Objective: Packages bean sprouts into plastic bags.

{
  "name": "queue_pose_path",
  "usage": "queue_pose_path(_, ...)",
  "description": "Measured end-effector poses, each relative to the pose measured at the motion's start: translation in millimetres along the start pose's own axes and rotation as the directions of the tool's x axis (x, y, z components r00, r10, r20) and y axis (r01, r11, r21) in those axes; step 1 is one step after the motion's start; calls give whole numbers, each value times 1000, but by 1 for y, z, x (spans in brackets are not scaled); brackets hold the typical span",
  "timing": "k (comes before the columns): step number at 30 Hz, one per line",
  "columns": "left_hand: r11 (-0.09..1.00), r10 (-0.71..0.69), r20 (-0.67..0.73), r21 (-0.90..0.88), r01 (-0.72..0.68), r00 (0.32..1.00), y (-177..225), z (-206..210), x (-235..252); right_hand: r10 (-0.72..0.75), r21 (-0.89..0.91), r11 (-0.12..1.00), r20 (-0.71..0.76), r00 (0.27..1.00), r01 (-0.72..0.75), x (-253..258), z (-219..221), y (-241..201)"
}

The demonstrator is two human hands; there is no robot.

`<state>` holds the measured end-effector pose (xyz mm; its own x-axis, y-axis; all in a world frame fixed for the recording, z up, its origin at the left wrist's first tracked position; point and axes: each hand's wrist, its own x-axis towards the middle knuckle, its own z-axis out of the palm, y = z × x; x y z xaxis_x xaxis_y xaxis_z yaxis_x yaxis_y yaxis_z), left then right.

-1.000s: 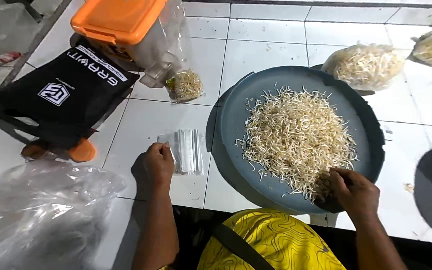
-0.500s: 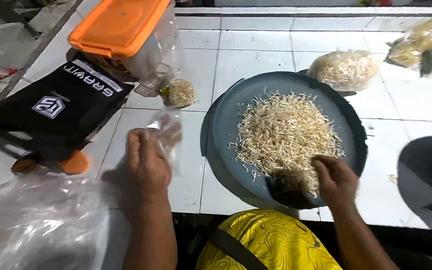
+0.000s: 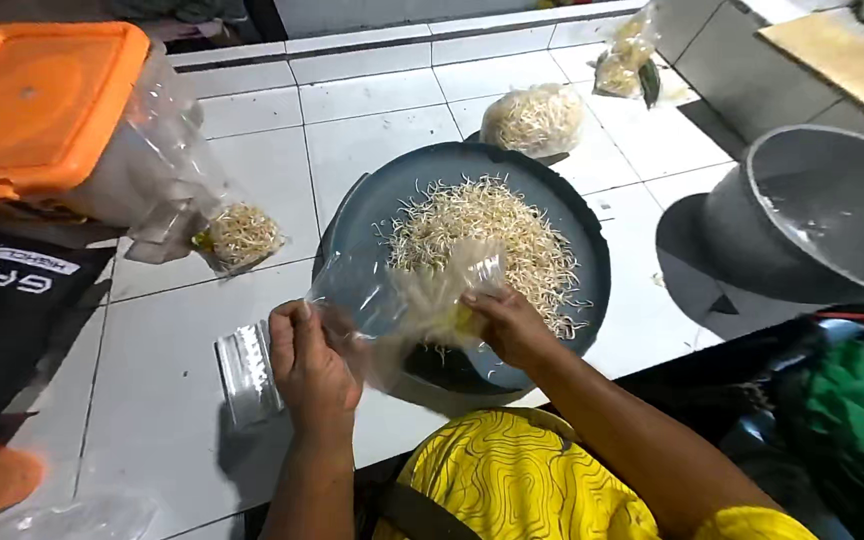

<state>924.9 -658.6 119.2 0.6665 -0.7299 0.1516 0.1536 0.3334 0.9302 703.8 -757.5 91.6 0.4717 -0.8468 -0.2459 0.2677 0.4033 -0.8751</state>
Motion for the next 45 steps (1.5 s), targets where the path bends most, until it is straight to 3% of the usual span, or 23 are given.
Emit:
queue_pose_path(4,969,106,-183,238,-61,977,-5,-36,18,-39,-20,999,-204,978,35,11,-14,-3)
queue_pose_path(6,880,234,-252,465,-94,939,-7,-73,31,-60,-54,997,-213,975,49,10,-18,-10)
queue_pose_path(7,775,291,-266,629,-64,919,-8,-93,36,-72,-76,995,-185,980,59,9,-19,-13)
queue_pose_path(9,378,326,-247,919,113,913,-2,-124,35,-102,-100,991,-98,990,92,7,-23,-17)
queue_pose_path(10,192,275,-236,963,187,932,6,-127,31,-115,-106,988,-49,992,109,7,-24,-18)
queue_pose_path(11,132,214,-212,973,187,954,13,-123,26,-123,-125,985,-6,992,121,7,-23,-19)
queue_pose_path(12,142,183,-164,980,139,969,18,-114,21,-120,-154,980,35,992,124,6,-22,-19)
queue_pose_path(13,230,158,-83,972,45,984,21,-99,15,-113,-186,974,81,990,126,5,-18,-17)
queue_pose_path(16,692,11,235,700,-177,972,0,-51,-5,-70,-278,951,240,968,138,2,-1,-7)
queue_pose_path(18,905,-91,415,413,-98,905,-19,-14,-15,-52,-330,930,320,946,163,0,7,-4)
queue_pose_path(20,967,-46,475,241,-79,879,-32,10,-19,-46,-307,940,312,949,147,-3,4,-2)
queue_pose_path(25,991,-16,392,130,-39,920,-32,14,-15,-8,-113,994,-13,1000,6,0,-31,-4)
queue_pose_path(31,976,6,444,192,-102,896,-31,21,-20,55,-91,995,188,981,-38,-1,-25,2)
queue_pose_path(35,994,-30,497,108,-28,867,-32,11,-20,71,-74,995,76,995,-66,1,-17,3)
queue_pose_path(37,975,-89,436,220,-10,895,-33,0,-16,25,-82,996,14,1000,-24,1,-21,-1)
queue_pose_path(39,868,-57,348,481,-126,936,-37,-10,-13,-88,-225,971,-33,996,79,-2,-23,-11)
queue_pose_path(40,783,1,339,585,-212,941,-37,-16,-12,-163,-375,915,-8,987,148,-4,-22,-17)
queue_pose_path(42,675,173,386,623,-394,906,-27,-15,-12,-265,-648,695,174,949,313,-6,-19,-31)
queue_pose_path(43,646,228,431,604,-466,873,-18,-8,-14,-255,-699,599,295,921,390,-7,-16,-37)
queue_pose_path(45,627,246,537,547,-555,807,-5,9,-21,-199,-677,536,479,855,505,-11,-6,-43)
